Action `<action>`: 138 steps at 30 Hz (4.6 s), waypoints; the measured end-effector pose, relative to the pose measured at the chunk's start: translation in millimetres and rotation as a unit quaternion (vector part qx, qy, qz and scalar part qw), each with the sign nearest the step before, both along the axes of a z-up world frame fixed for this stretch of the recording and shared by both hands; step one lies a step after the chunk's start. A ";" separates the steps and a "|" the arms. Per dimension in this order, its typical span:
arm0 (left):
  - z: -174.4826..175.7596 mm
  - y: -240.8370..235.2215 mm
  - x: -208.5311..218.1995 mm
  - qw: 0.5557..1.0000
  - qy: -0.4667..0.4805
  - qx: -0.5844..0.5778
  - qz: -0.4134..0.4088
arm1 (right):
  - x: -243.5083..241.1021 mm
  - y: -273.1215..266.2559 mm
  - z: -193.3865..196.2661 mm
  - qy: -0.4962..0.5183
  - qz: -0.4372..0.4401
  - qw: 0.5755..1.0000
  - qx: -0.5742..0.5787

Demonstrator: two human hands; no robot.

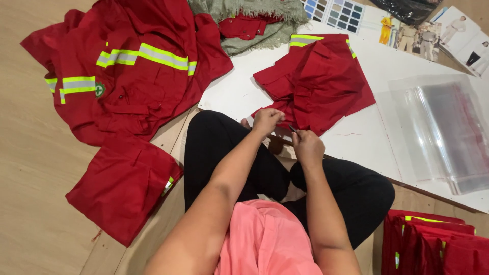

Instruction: The person is using small snips to trim loose threads from red uniforms while sitting on the floor.

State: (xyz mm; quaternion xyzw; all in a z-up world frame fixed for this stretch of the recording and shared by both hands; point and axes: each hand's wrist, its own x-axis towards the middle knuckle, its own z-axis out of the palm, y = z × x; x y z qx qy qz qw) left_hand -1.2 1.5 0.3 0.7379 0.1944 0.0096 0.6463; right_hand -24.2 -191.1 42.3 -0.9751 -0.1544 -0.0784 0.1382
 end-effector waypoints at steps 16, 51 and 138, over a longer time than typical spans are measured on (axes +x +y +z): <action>-5.5 1.0 3.6 0.989 0.008 -0.143 0.021 | -7.0 15.8 -5.1 0.052 -0.002 0.998 -0.020; -40.8 -25.5 -12.5 0.790 0.233 0.383 -0.419 | 28.0 -51.8 24.1 0.167 -0.061 0.980 0.091; 30.6 3.7 48.1 0.776 0.050 0.321 -0.541 | 112.0 -31.3 -61.3 0.196 -0.230 0.929 0.215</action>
